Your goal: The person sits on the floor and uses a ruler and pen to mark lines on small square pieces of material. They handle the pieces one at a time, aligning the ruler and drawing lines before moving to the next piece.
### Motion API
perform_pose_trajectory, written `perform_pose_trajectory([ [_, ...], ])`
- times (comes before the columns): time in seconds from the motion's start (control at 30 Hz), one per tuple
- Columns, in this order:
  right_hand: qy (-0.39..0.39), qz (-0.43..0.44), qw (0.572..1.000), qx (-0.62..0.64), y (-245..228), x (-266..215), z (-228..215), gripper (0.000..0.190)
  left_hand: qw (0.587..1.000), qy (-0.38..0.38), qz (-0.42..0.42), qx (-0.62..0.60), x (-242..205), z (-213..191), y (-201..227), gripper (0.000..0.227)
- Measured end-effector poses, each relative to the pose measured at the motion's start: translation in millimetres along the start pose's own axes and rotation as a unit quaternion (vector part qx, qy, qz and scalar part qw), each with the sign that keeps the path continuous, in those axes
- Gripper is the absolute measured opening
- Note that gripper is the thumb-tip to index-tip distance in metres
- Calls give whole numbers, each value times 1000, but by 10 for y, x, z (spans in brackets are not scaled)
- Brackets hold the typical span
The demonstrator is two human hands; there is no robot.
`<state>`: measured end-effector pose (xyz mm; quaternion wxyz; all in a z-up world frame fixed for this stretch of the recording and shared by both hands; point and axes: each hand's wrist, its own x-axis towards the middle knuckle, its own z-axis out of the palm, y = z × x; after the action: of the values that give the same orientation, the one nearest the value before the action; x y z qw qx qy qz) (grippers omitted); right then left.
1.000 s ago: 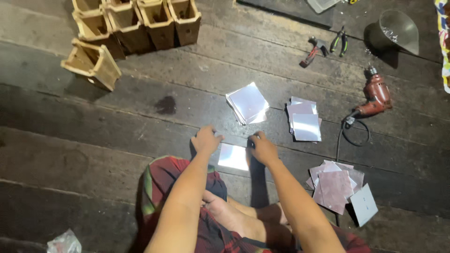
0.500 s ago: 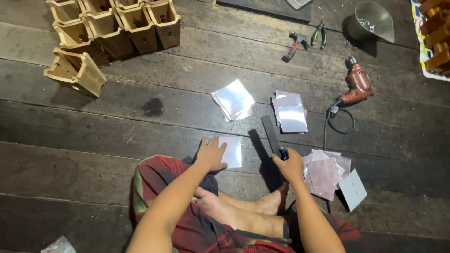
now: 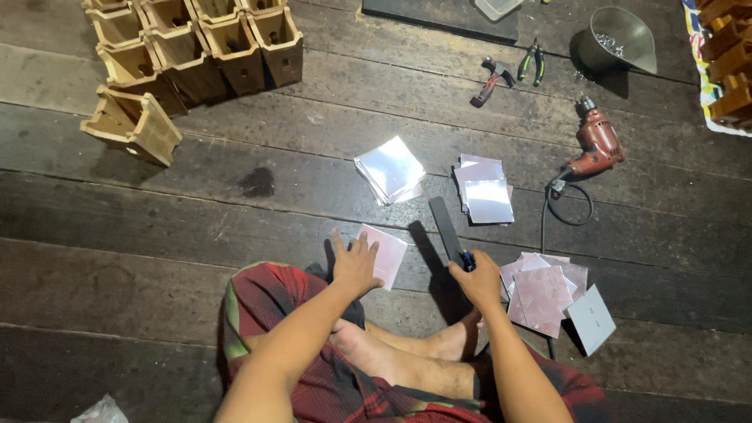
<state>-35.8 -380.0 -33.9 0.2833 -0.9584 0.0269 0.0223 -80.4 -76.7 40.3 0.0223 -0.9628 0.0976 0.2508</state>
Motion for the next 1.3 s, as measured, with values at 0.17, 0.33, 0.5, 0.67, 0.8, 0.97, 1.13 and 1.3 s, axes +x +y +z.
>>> perform_pose_trajectory([
  [0.17,-19,-2,1000,1,-27,-13,148,51,998,8,-39,-43,204,80,74,98],
  [0.33,-48,-4,999,-6,-201,100,216,52,996,-1,-66,-52,267,-28,153,101],
  [0.5,-55,-35,998,-15,-307,193,251,55,995,-14,-72,-73,307,-33,199,99],
  [0.67,-86,-19,995,-38,-417,242,213,54,992,-31,-61,-109,246,-126,72,103],
  [0.8,-118,-38,990,-66,-506,243,220,58,982,-23,-107,-152,150,-214,93,100],
  [0.97,-164,-128,972,-112,-542,356,425,53,962,40,-140,-231,158,24,58,104],
  [1.13,-185,-240,947,-108,-655,496,680,36,949,59,-164,-262,152,78,64,111],
  [1.3,-187,-280,934,-118,-776,596,755,31,948,52,-170,-264,189,96,56,111],
])
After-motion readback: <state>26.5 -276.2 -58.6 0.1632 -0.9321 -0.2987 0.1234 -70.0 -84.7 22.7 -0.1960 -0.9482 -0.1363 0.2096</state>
